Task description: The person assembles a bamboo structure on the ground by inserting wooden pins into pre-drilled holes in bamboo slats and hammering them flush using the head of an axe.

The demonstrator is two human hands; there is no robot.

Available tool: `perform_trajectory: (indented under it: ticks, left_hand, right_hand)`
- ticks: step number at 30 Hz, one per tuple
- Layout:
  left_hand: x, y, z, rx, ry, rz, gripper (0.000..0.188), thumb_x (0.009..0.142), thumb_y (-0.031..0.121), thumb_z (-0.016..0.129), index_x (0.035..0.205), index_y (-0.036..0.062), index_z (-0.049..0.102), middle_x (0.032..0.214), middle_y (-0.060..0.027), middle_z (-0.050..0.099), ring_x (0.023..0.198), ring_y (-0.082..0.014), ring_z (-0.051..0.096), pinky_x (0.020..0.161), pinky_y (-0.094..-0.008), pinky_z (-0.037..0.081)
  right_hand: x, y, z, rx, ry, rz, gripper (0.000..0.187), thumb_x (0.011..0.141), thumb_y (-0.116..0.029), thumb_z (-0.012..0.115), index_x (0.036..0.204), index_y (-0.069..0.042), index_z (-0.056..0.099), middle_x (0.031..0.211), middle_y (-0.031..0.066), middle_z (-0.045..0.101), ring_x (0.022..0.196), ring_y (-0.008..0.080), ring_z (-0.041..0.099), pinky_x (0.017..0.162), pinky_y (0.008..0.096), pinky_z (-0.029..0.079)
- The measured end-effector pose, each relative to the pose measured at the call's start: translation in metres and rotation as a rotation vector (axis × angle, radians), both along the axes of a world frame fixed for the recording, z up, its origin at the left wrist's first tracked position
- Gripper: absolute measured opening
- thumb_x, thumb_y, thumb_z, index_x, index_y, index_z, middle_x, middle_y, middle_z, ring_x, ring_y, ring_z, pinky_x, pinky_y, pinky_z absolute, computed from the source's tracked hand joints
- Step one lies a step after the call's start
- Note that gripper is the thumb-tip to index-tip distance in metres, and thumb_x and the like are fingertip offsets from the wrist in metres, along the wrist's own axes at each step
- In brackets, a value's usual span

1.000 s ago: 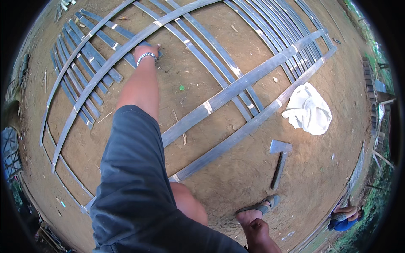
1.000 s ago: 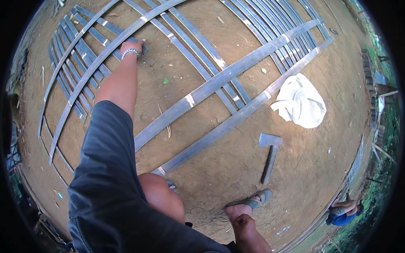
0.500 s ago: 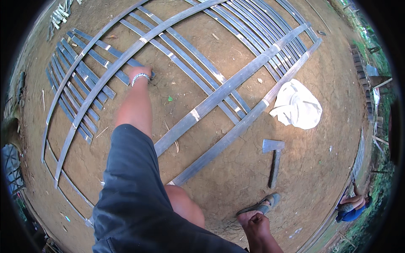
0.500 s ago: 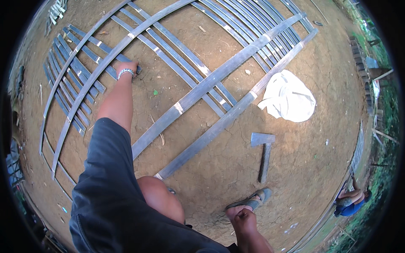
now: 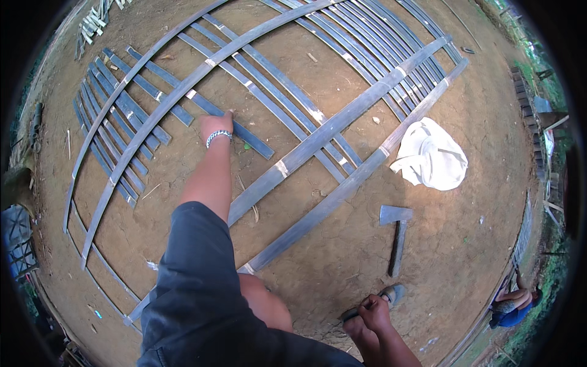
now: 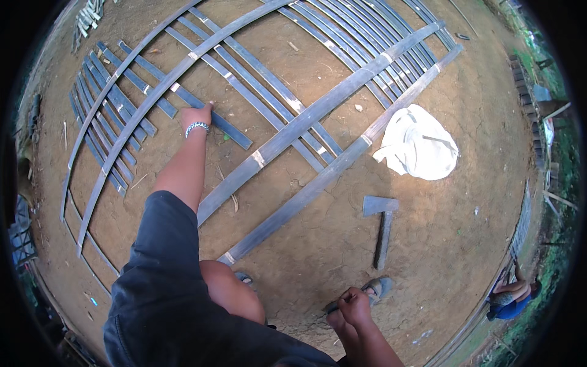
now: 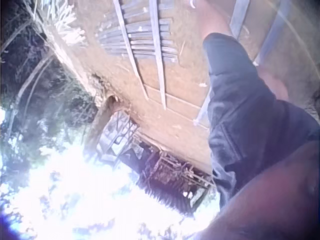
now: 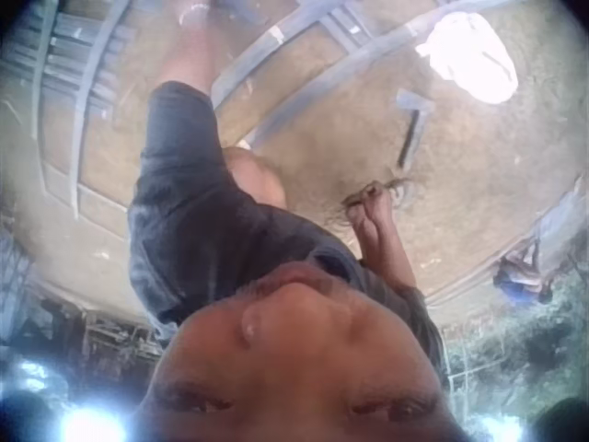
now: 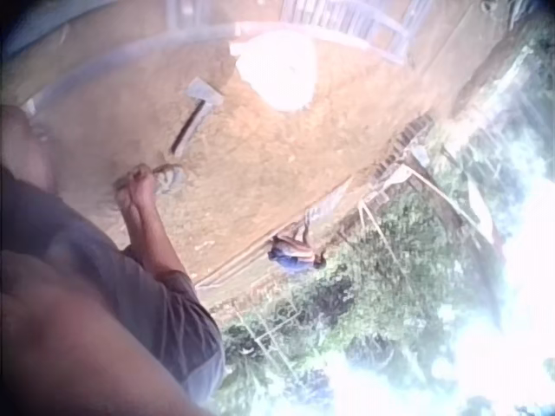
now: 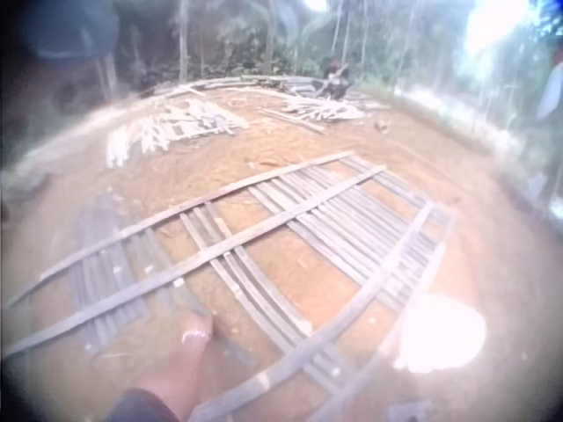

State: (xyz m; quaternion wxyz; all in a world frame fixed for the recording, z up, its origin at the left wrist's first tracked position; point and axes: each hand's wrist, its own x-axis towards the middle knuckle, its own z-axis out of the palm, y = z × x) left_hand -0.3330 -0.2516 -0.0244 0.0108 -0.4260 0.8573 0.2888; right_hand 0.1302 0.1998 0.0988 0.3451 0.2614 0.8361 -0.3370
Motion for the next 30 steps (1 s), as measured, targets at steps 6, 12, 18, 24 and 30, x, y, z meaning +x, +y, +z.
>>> perform_trajectory:
  ticks: [6,12,18,24,30]
  left_hand:
    - [-0.017,0.014,-0.018,-0.046,-0.019,-0.034,0.076,0.078,0.038,0.083,0.126,-0.0106,0.050,0.122,-0.0313,0.065,0.117,-0.0440,0.064,0.102,-0.0452,0.050]
    - [0.042,0.084,-0.016,0.126,-0.043,-0.177,0.080,0.074,0.040,0.086,0.124,-0.0112,0.050,0.123,-0.0322,0.064,0.117,-0.0441,0.063,0.102,-0.0452,0.050]
    - [0.034,0.084,0.001,0.218,-0.008,-0.141,0.081,0.073,0.041,0.087,0.122,-0.0107,0.049,0.119,-0.0329,0.065,0.115,-0.0450,0.064,0.101,-0.0454,0.050]
    - [0.029,0.094,-0.009,0.052,0.047,-0.150,0.076,0.077,0.035,0.084,0.123,-0.0119,0.047,0.121,-0.0346,0.064,0.115,-0.0455,0.064,0.102,-0.0459,0.050]
    - [0.030,0.091,-0.018,0.020,0.024,-0.219,0.077,0.079,0.034,0.083,0.126,-0.0123,0.043,0.121,-0.0358,0.064,0.116,-0.0452,0.064,0.103,-0.0457,0.050]
  right_hand:
    - [-0.001,0.006,0.001,0.004,0.008,0.030,0.009,0.079,-0.005,0.074,0.077,-0.003,0.065,0.074,0.0080,0.067,0.070,0.0162,0.065,0.066,0.0325,0.052]
    - [0.002,-0.003,-0.005,-0.077,-0.002,0.007,0.009,0.079,-0.006,0.074,0.077,-0.004,0.065,0.074,0.0076,0.067,0.069,0.0159,0.064,0.066,0.0319,0.052]
    - [0.003,-0.003,-0.012,-0.032,-0.064,0.017,0.010,0.079,-0.007,0.074,0.077,-0.005,0.065,0.072,0.0076,0.067,0.067,0.0155,0.064,0.065,0.0321,0.052]
    - [0.014,0.000,-0.021,-0.040,-0.043,-0.030,0.010,0.079,-0.009,0.075,0.076,-0.005,0.065,0.072,0.0080,0.067,0.067,0.0160,0.064,0.065,0.0325,0.052]
    - [0.008,-0.004,-0.015,-0.060,-0.084,-0.020,0.010,0.078,-0.011,0.075,0.079,-0.004,0.067,0.077,0.0124,0.070,0.073,0.0234,0.070,0.070,0.0353,0.055]
